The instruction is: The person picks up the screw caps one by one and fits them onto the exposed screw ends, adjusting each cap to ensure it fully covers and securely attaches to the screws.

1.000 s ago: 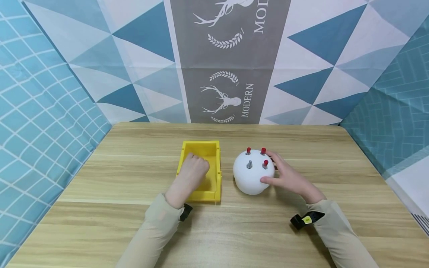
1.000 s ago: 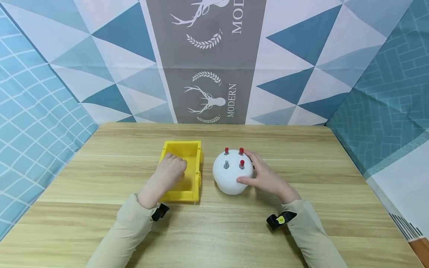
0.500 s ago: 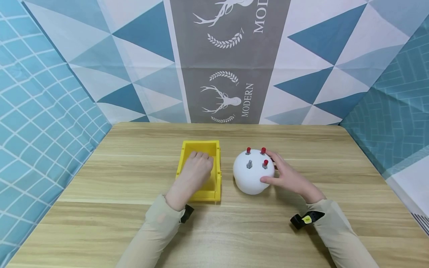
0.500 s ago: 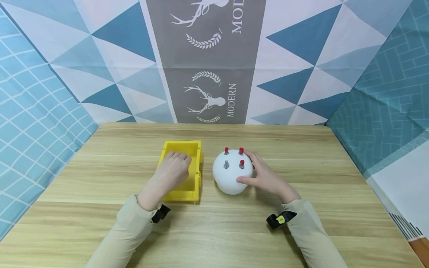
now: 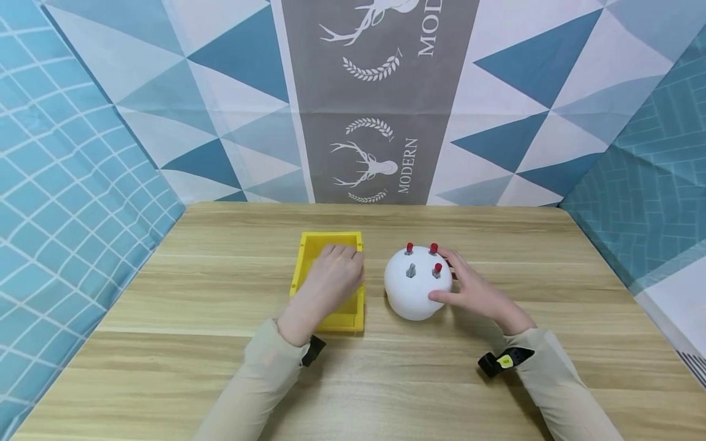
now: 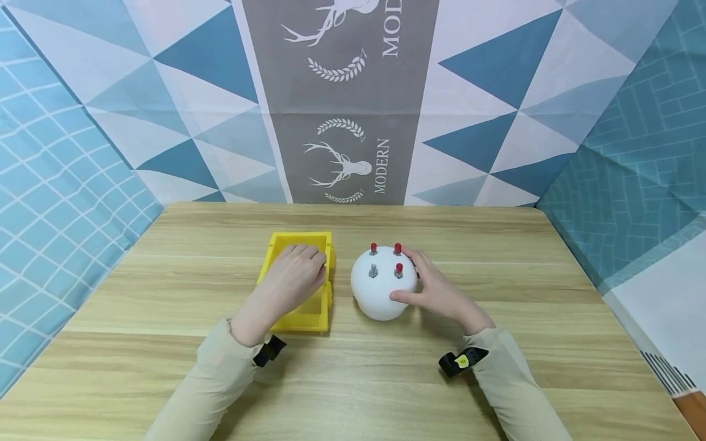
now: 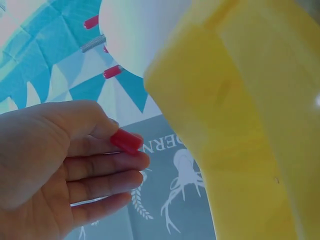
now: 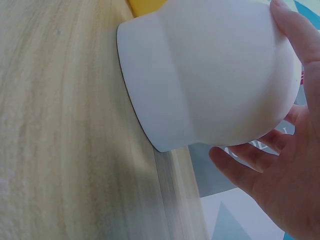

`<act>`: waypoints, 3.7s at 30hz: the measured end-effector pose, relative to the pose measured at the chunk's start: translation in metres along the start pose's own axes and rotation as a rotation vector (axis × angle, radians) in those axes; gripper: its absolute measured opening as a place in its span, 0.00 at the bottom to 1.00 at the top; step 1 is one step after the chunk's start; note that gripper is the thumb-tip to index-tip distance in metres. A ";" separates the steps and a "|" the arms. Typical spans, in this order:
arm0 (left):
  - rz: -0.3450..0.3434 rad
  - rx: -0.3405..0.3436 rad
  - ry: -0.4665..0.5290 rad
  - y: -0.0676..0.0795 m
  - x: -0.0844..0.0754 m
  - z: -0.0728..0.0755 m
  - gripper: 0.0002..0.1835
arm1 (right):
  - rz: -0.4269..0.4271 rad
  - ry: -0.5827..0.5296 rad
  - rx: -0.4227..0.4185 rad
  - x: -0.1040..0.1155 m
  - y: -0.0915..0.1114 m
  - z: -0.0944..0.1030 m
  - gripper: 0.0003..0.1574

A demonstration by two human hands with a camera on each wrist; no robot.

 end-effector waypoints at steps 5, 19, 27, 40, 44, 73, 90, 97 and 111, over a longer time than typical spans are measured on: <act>-0.009 -0.036 0.119 -0.007 -0.005 0.005 0.06 | 0.010 -0.001 0.000 0.001 0.001 0.001 0.60; -0.024 0.038 0.411 -0.024 -0.014 0.009 0.07 | 0.043 0.000 -0.003 0.001 0.000 0.001 0.58; -0.011 0.043 0.430 -0.027 -0.017 0.008 0.06 | 0.047 0.006 -0.004 0.001 0.000 0.000 0.58; -0.011 0.065 0.474 -0.035 -0.025 0.008 0.07 | 0.055 -0.014 -0.001 0.000 0.001 0.000 0.56; -0.009 0.078 0.485 -0.037 -0.027 0.009 0.07 | 0.058 -0.018 0.000 0.000 0.000 0.000 0.56; -0.012 0.035 0.501 -0.046 -0.040 0.014 0.05 | 0.076 -0.046 0.020 0.000 -0.001 0.000 0.56; -0.043 -0.006 0.452 -0.048 -0.046 0.016 0.05 | 0.080 -0.033 0.017 0.000 -0.001 0.000 0.56; -0.051 -0.026 0.437 -0.048 -0.047 0.016 0.04 | 0.083 -0.026 0.016 0.001 -0.001 0.001 0.57; -0.057 -0.020 0.419 -0.047 -0.049 0.016 0.04 | 0.082 -0.031 0.018 -0.001 -0.002 0.000 0.57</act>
Point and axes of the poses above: each hand's wrist, its own y-axis away from the middle knuckle, its own z-axis out of the back of the hand, x = y × z, the point moved 5 cm from there along -y, towards the middle knuckle, and after that the axes turned 7 degrees about -y, right-handed, at the moved point
